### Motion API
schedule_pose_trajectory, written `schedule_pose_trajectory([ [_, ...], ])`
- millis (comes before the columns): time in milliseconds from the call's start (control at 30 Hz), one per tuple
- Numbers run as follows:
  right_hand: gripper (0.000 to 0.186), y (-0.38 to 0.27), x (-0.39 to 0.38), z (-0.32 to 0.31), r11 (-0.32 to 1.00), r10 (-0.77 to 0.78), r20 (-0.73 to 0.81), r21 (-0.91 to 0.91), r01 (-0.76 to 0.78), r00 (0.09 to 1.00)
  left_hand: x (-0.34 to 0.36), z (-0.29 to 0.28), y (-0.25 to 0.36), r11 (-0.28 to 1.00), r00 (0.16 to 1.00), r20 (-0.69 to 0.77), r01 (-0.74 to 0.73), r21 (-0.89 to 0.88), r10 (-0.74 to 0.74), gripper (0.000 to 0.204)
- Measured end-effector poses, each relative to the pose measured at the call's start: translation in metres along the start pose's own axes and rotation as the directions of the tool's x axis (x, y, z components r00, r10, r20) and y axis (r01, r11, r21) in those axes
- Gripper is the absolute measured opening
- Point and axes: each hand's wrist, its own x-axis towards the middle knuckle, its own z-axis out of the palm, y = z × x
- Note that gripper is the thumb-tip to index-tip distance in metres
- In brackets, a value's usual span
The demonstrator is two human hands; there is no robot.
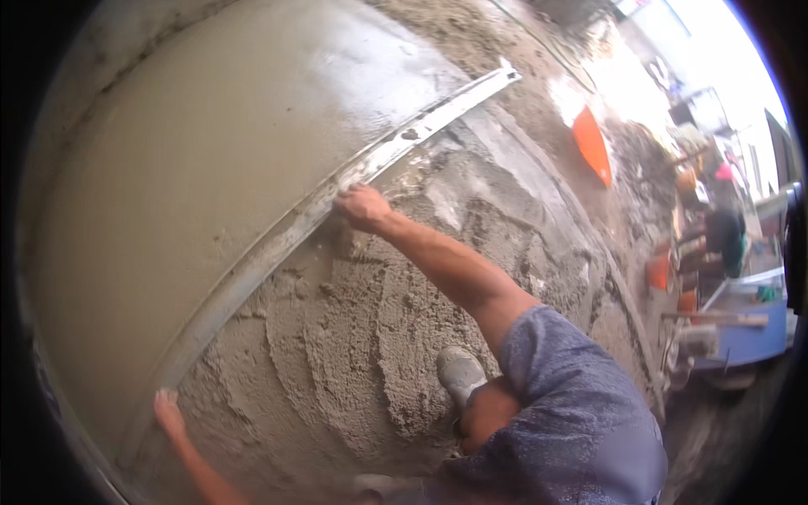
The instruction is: The person levels and smooths wet concrete on a floor using a long metal screed and a trowel. They repeatedly pull the screed across the surface to flatten it and use the trowel to fill gaps and refine the finish.
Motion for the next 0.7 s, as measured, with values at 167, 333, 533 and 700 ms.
schedule_pose_trajectory([
  [167,0.008,0.054,-0.022,-0.003,0.997,-0.018,-0.118,0.079,0.028,0.993,0.023,0.016,0.051,0.726,0.974,0.095,-0.216,0.652,0.204,0.021],
  [333,0.007,0.009,-0.027,0.002,0.986,-0.156,-0.141,0.029,0.162,0.978,-0.020,0.009,0.017,0.790,0.829,-0.086,0.487,-0.372,-0.552,0.029],
  [533,0.009,0.044,-0.042,0.004,0.980,-0.166,-0.149,0.082,0.180,0.975,-0.015,0.026,0.035,0.799,0.997,-0.067,0.015,0.601,0.032,0.018],
  [700,0.007,0.034,-0.069,0.011,0.972,-0.182,-0.117,0.128,0.197,0.976,-0.061,0.059,-0.012,0.870,0.957,-0.133,0.290,0.399,-0.258,0.023],
])
